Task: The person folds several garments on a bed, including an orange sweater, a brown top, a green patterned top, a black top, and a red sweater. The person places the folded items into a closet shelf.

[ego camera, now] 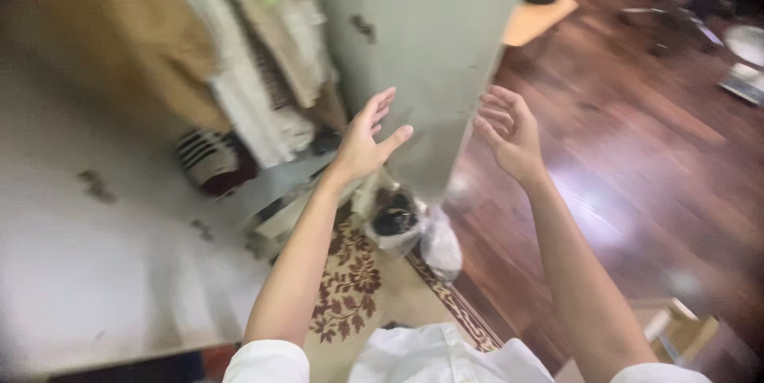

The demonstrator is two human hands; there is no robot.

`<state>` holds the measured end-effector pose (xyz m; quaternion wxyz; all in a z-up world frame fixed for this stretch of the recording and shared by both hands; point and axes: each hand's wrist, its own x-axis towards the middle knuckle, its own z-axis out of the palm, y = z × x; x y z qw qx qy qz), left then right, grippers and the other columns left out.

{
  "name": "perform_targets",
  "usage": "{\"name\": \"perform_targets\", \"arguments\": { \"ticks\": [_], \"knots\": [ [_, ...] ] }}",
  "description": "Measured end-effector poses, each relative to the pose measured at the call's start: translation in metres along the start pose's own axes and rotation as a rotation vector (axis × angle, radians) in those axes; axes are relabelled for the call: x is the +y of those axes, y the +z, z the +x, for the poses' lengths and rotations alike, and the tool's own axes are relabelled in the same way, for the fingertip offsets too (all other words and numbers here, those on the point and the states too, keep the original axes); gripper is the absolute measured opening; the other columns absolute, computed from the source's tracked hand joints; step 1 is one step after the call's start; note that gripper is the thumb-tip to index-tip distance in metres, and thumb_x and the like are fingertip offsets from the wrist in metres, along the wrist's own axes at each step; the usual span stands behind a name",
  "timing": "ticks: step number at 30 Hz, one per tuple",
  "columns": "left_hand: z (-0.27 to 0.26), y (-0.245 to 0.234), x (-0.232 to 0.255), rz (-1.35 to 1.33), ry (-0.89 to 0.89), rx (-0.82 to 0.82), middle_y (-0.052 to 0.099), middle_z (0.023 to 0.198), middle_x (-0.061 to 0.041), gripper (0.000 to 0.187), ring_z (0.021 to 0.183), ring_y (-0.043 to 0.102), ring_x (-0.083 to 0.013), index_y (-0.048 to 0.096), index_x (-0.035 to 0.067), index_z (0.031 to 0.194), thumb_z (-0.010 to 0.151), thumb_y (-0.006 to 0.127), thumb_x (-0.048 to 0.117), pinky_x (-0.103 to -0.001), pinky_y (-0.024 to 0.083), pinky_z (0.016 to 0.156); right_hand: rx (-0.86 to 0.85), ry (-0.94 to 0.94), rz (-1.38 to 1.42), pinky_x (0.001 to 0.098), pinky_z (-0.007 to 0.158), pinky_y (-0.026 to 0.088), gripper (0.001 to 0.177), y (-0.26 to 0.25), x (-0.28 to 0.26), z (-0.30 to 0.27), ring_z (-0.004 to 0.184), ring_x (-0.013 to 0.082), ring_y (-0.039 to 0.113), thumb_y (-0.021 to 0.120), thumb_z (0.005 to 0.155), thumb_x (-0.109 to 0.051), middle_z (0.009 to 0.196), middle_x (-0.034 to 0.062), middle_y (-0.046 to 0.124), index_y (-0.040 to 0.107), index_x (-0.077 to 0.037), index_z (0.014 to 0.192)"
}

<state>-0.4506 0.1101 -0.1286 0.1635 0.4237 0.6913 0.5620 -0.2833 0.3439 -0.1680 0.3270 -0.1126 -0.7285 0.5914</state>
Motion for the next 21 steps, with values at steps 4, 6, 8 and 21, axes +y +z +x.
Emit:
{"name": "perform_targets", "arguments": {
  "ticks": [4,6,8,21],
  "knots": [
    [0.032,0.083,0.014,-0.082,0.081,-0.170,0.047,0.159,-0.020,0.081,0.150,0.044,-0.0363,0.038,0.008,0.156,0.090,0.078,0.034,-0.049,0.041,0.117,0.178,0.016,-0.117,0.0368,0.104,0.056,0.059,-0.085,-0.001,-0.041,0.131,0.0265,0.061,0.071,0.098,-0.006,0.147,0.0165,0.055,0.043,-0.002,0.150],
    [0.050,0.125,0.022,-0.132,0.101,-0.294,0.044,0.159,-0.021,0.082,0.151,0.040,-0.0373,0.037,0.008,0.157,0.091,0.078,0.034,-0.050,0.039,0.118,0.282,0.022,-0.160,0.0376,0.105,0.055,0.061,-0.124,-0.002,-0.064,0.133,0.0277,0.059,0.071,0.097,-0.005,0.150,0.0182,0.054,0.043,-0.002,0.151],
    [0.070,0.162,0.034,-0.129,0.151,-0.408,0.043,0.160,-0.021,0.083,0.151,0.039,-0.0377,0.036,0.008,0.158,0.091,0.077,0.035,-0.051,0.038,0.117,0.401,0.073,-0.224,0.0381,0.102,0.055,0.064,-0.161,-0.005,-0.086,0.135,0.0282,0.058,0.071,0.095,-0.005,0.151,0.0187,0.052,0.040,-0.002,0.152],
    [0.090,0.341,0.056,-0.160,0.340,-1.103,0.039,0.162,-0.019,0.082,0.151,0.036,-0.0381,0.038,0.010,0.156,0.089,0.076,0.037,-0.052,0.035,0.119,1.205,0.125,-0.429,0.0399,0.110,0.049,0.072,-0.231,-0.022,-0.325,0.139,0.0304,0.054,0.073,0.096,-0.008,0.158,0.0197,0.047,0.035,-0.003,0.157]
  ]
}}
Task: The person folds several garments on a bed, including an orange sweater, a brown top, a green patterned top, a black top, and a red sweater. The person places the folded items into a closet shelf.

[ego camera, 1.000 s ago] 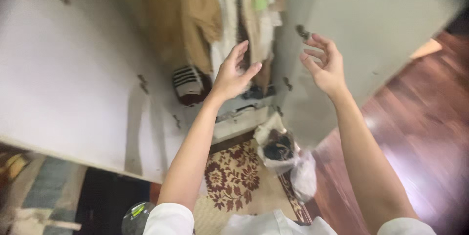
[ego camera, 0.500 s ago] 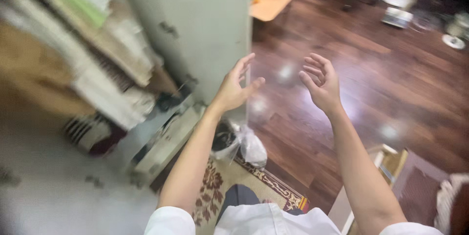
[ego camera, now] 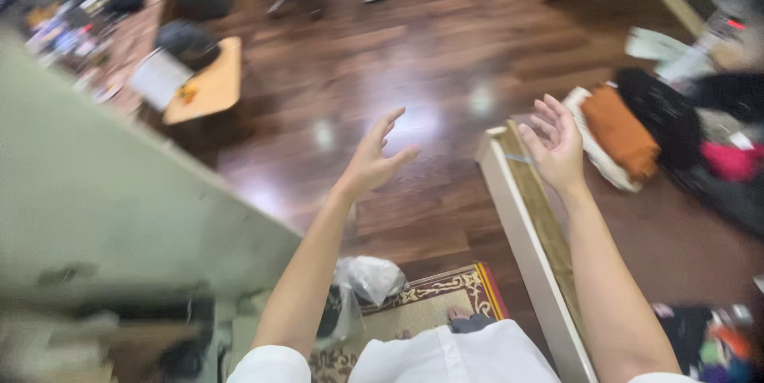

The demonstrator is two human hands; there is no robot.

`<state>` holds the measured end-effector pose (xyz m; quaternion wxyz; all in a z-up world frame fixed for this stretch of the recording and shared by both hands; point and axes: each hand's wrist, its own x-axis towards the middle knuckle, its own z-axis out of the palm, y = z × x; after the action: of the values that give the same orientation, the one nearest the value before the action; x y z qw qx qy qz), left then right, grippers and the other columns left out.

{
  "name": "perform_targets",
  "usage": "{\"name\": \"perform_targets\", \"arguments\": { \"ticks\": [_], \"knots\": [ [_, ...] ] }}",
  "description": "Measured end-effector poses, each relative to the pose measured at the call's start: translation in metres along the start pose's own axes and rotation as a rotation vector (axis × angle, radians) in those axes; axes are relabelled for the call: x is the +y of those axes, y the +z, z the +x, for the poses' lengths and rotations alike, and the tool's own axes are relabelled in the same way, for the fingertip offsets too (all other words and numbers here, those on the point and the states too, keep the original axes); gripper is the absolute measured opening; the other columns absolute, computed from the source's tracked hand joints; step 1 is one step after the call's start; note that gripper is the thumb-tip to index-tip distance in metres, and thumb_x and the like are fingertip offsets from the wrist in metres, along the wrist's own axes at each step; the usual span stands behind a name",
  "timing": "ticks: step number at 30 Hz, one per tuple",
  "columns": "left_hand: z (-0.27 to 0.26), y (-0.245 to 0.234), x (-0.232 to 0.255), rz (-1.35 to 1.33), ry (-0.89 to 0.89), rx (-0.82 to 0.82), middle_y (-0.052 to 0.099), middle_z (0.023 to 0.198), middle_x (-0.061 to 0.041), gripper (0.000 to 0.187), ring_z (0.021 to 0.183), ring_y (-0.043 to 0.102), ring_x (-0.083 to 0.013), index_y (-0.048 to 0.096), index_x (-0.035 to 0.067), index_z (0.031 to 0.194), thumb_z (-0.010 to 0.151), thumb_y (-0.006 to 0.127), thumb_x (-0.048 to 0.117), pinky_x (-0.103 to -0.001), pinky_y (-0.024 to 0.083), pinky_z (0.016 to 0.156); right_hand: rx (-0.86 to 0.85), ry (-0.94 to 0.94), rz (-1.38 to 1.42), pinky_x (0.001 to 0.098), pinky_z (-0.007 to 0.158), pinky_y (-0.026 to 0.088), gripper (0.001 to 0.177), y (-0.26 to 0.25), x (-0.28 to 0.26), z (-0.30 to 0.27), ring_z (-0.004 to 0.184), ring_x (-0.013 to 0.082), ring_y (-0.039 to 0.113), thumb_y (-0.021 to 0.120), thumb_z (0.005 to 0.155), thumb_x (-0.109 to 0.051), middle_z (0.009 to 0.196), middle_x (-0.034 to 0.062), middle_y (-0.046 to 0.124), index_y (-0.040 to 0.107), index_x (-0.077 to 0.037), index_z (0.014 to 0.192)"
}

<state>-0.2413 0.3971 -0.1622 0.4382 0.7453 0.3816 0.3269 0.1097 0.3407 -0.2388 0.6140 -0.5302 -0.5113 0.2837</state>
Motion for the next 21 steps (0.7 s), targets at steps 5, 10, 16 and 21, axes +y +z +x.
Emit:
{"name": "perform_targets", "arguments": {
  "ticks": [5,10,16,21],
  "knots": [
    [0.056,0.075,0.003,-0.096,0.066,-0.202,0.042,0.160,-0.018,0.080,0.149,0.040,-0.0381,0.037,0.010,0.156,0.090,0.075,0.036,-0.051,0.037,0.118,0.266,0.036,-0.061,0.0389,0.108,0.051,0.073,-0.100,0.014,-0.064,0.136,0.0289,0.057,0.073,0.095,-0.009,0.157,0.0177,0.050,0.037,-0.004,0.157],
    [0.100,0.163,0.027,-0.193,0.147,-0.388,0.044,0.161,-0.019,0.076,0.152,0.038,-0.0393,0.037,0.009,0.157,0.094,0.073,0.032,-0.051,0.033,0.120,0.484,0.091,-0.224,0.0373,0.102,0.052,0.078,-0.187,0.016,-0.109,0.136,0.0292,0.056,0.075,0.093,-0.010,0.159,0.0165,0.047,0.034,-0.008,0.159],
    [0.156,0.260,0.056,-0.174,0.197,-0.563,0.039,0.163,-0.015,0.079,0.151,0.034,-0.0391,0.035,0.010,0.156,0.090,0.073,0.029,-0.051,0.036,0.116,0.682,0.121,-0.265,0.0387,0.099,0.053,0.085,-0.272,0.035,-0.146,0.139,0.0318,0.053,0.076,0.089,-0.011,0.165,0.0170,0.036,0.031,-0.009,0.161],
    [0.206,0.316,0.076,-0.142,0.263,-0.587,0.041,0.161,-0.016,0.079,0.150,0.038,-0.0384,0.036,0.011,0.156,0.090,0.074,0.028,-0.050,0.035,0.117,0.794,0.193,-0.313,0.0399,0.100,0.053,0.086,-0.330,0.040,-0.168,0.139,0.0325,0.051,0.077,0.087,-0.011,0.164,0.0175,0.035,0.031,-0.008,0.160]
  ]
}}
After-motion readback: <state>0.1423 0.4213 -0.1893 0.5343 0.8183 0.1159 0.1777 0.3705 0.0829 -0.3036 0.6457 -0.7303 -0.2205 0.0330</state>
